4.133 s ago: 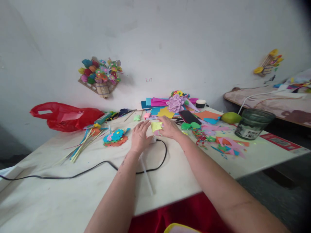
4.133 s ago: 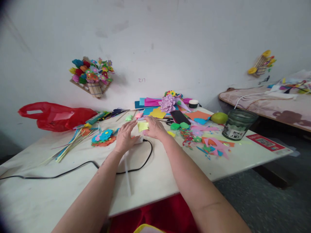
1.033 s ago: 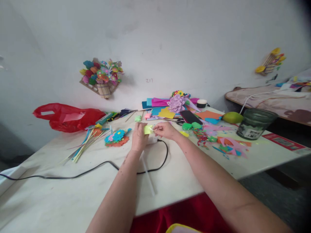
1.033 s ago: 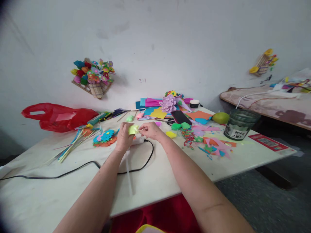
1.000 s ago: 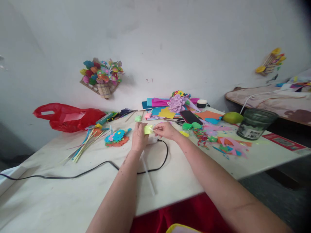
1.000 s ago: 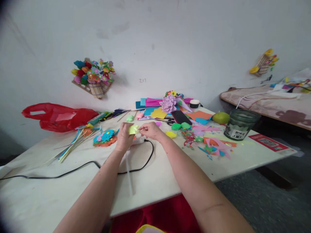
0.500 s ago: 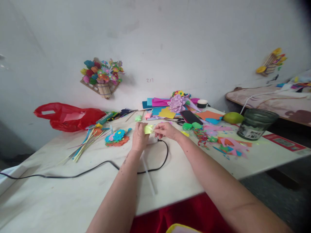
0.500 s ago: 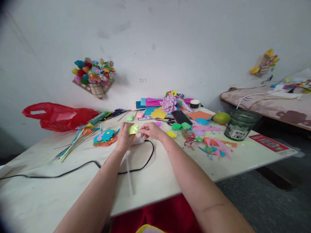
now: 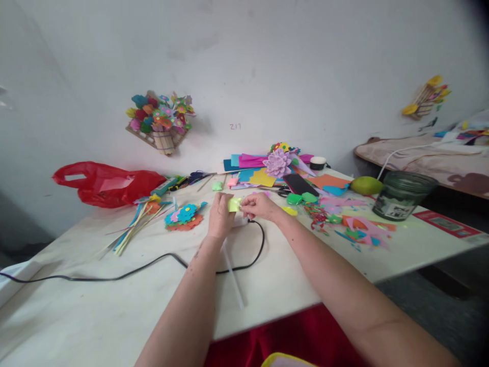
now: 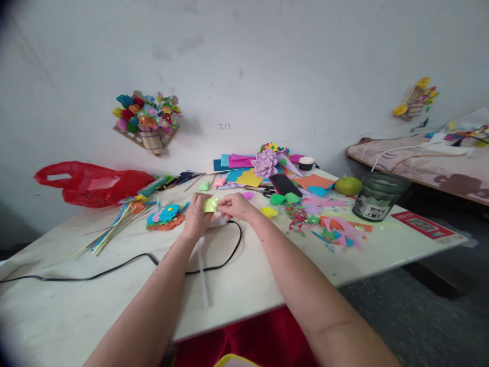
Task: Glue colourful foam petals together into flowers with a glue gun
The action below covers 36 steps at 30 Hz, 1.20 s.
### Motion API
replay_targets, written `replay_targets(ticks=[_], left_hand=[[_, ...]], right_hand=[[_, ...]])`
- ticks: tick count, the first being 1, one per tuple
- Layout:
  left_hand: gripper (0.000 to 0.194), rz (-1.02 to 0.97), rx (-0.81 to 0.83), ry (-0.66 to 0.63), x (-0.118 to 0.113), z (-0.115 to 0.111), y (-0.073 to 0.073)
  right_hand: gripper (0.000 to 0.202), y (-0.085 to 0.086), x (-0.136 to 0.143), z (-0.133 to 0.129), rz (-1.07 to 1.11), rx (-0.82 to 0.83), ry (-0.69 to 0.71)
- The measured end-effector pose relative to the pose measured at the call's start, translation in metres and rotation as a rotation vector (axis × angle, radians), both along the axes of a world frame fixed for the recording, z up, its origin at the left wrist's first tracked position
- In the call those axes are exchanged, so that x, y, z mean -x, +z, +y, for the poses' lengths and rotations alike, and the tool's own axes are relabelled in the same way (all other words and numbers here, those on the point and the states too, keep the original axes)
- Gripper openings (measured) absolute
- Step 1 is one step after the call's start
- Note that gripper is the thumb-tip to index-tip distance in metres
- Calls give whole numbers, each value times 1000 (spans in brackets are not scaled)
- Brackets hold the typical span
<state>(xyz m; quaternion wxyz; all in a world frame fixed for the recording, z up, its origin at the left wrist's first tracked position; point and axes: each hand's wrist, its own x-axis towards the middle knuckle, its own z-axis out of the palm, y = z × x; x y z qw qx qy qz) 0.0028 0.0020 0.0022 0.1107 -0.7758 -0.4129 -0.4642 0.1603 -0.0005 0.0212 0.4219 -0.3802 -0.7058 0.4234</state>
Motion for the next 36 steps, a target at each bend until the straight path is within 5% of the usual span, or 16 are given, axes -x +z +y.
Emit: replay_targets(ticks=[19, 36], left_hand=[[36, -9, 49, 21, 1, -1, 1], [40, 29, 38, 15, -1, -1, -1]], right_hand=[[8, 6, -4, -4, 102, -38, -57], [2, -4, 3, 2, -45, -9, -72]])
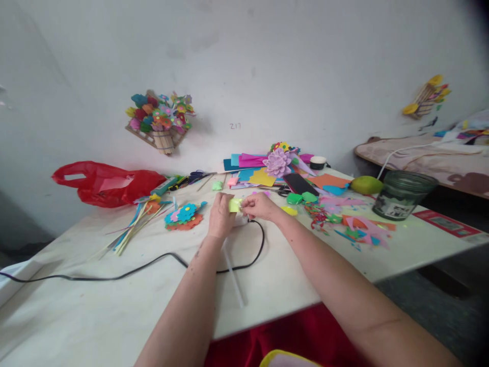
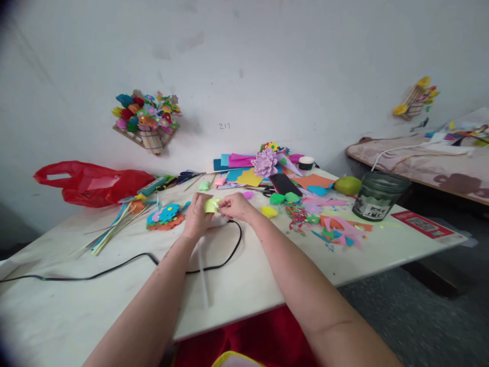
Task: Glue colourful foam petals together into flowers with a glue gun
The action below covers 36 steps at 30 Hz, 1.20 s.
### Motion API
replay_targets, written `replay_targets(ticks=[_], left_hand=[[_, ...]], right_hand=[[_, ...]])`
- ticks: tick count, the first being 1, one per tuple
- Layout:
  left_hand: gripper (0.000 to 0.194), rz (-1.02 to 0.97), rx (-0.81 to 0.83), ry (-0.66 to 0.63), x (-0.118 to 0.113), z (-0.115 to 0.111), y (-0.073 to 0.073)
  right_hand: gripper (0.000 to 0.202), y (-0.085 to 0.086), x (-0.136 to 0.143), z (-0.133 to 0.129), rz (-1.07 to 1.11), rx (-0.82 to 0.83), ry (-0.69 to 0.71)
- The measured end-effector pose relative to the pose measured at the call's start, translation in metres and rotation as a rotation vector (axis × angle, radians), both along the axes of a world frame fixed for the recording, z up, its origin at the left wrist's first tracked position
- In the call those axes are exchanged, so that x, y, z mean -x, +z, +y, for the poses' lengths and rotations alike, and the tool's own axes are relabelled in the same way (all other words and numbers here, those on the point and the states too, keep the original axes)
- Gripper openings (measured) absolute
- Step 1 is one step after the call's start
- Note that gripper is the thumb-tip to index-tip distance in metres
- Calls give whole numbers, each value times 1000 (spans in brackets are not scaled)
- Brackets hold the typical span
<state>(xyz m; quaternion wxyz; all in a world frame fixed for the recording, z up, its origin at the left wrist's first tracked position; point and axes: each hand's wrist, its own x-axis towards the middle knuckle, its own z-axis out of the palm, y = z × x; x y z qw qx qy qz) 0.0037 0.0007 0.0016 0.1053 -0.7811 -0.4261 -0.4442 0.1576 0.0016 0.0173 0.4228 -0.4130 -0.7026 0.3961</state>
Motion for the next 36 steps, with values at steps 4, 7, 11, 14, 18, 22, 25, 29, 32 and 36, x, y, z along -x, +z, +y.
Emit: replay_targets(ticks=[4, 7, 11, 14, 18, 22, 25, 29, 32, 36], left_hand=[[39, -2, 9, 3, 0, 0, 0], [38, -22, 12, 13, 1, 1, -1], [36, -67, 22, 42, 5, 4, -2], [35, -93, 20, 58, 7, 5, -2], [33, -100, 27, 61, 7, 4, -2], [32, -109, 30, 67, 6, 4, -1], [31, -114, 29, 75, 7, 4, -1], [31, -118, 37, 89, 7, 5, -1], [31, -118, 40, 93, 7, 4, 0], [31, -120, 44, 99, 6, 3, 0]], right_hand=[[6, -5, 1, 5, -58, -112, -56], [8, -5, -3, 8, -73, -209, -128], [6, -1, -11, 10, 87, -105, -168], [13, 2, -16, 9, 299, 20, -117], [18, 1, -21, 10, 438, 110, -9], [18, -3, -24, 13, 437, 161, 75], [21, -4, -26, 14, 436, 197, 104], [24, -4, -28, 14, 453, 218, 128], [24, -4, -28, 15, 455, 197, 128], [21, -3, -29, 15, 444, 171, 66]])
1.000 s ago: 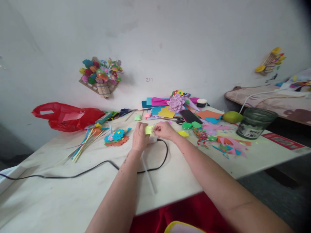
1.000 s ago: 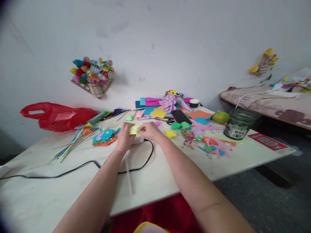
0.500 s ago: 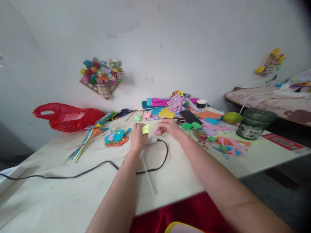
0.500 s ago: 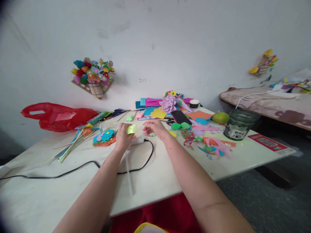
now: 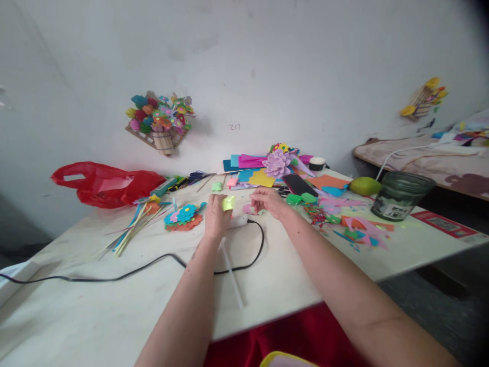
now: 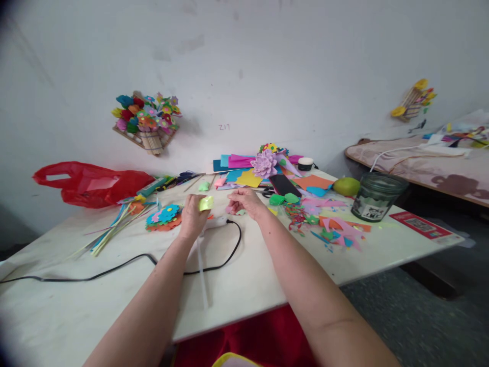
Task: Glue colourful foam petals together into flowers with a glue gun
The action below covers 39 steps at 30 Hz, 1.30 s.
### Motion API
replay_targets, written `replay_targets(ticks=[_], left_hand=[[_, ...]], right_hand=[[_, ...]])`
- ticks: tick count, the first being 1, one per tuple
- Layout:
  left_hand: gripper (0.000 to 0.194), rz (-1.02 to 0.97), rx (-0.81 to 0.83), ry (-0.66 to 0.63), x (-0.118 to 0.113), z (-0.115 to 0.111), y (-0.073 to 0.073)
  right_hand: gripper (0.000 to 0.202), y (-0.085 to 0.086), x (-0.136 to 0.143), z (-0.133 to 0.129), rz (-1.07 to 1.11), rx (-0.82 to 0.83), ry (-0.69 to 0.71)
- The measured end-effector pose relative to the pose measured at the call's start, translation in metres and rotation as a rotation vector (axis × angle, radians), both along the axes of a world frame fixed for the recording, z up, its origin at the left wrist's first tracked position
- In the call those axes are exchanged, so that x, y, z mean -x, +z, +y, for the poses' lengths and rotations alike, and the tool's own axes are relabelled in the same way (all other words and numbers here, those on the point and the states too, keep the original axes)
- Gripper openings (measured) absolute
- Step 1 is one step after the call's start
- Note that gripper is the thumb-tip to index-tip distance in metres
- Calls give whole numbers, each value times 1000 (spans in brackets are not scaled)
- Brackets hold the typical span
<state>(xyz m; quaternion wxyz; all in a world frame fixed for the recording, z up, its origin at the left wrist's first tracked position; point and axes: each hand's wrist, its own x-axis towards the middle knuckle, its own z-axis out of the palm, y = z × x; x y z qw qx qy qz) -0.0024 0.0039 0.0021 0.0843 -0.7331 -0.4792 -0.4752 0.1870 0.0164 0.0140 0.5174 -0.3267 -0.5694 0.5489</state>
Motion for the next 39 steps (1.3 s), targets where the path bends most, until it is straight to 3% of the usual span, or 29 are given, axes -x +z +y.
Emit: replay_targets(ticks=[9, 15, 24, 39], left_hand=[[32, 6, -3, 2, 1, 1, -1], [32, 11, 2, 5, 1, 1, -1], [32, 15, 8, -1, 0, -1, 0], [33, 29, -15, -31, -1, 0, -2]], right_hand=[[15, -1, -2, 3, 6, 41, -63], [23, 0, -3, 3, 39, 67, -73], [13, 1, -4, 2, 4, 38, -96], [10, -1, 2, 1, 44, 65, 73]])
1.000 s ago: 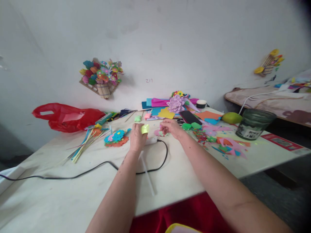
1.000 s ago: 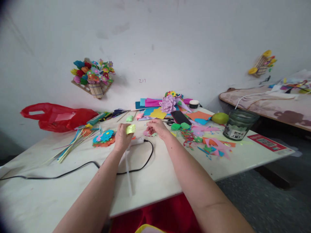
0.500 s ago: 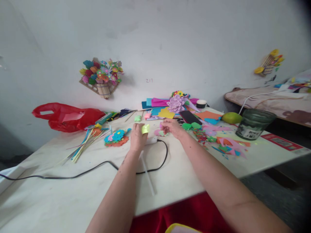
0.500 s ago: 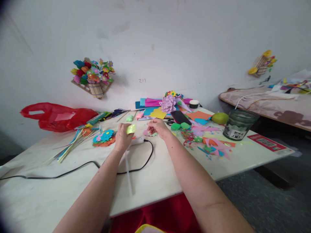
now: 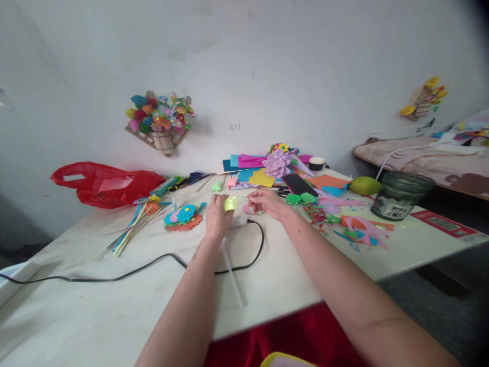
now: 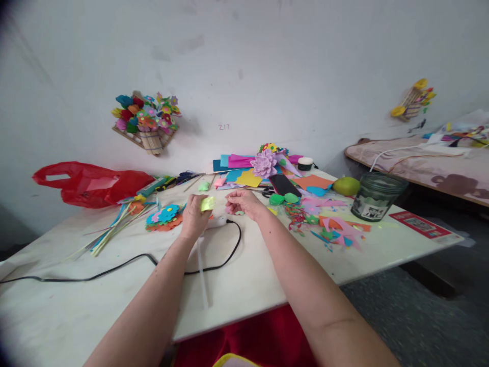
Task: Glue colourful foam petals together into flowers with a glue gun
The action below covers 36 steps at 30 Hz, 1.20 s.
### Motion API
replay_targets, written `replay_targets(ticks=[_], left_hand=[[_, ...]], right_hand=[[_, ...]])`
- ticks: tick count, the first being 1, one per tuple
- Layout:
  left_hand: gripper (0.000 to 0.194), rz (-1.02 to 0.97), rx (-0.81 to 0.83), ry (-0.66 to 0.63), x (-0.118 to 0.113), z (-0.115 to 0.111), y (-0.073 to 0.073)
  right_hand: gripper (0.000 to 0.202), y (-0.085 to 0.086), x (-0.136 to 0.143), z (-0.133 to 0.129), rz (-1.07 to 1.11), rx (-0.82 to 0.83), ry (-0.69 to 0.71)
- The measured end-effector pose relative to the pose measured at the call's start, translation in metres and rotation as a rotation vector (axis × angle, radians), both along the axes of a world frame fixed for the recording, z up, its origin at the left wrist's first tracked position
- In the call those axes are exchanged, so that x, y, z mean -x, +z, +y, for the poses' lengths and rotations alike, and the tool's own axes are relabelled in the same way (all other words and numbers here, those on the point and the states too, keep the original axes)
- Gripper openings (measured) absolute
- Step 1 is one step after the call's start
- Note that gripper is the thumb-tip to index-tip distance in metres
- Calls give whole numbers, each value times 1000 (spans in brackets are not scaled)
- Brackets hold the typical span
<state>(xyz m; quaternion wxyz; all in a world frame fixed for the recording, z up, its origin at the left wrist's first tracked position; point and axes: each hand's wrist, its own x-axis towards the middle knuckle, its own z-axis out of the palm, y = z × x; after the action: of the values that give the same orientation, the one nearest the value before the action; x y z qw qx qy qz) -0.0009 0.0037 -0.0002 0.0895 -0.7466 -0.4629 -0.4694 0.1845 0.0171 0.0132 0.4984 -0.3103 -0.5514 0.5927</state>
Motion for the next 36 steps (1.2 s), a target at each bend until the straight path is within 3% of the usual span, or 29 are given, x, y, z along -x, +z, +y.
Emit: replay_targets(ticks=[6, 16, 24, 32, 36], left_hand=[[33, 4, 17, 3, -1, -1, 1], [33, 38, 5, -8, 0, -4, 3], [35, 53, 3, -16, 0, -2, 2], [42, 67, 29, -91, -3, -2, 2], [45, 60, 22, -125, -4, -4, 3]], right_hand=[[19, 1, 2, -2, -29, 3, -21], [17, -7, 3, 4, -106, -23, 39], [25, 2, 7, -7, -111, 28, 86], [18, 1, 11, -9, -147, 43, 141], [13, 1, 9, -6, -114, 37, 103]])
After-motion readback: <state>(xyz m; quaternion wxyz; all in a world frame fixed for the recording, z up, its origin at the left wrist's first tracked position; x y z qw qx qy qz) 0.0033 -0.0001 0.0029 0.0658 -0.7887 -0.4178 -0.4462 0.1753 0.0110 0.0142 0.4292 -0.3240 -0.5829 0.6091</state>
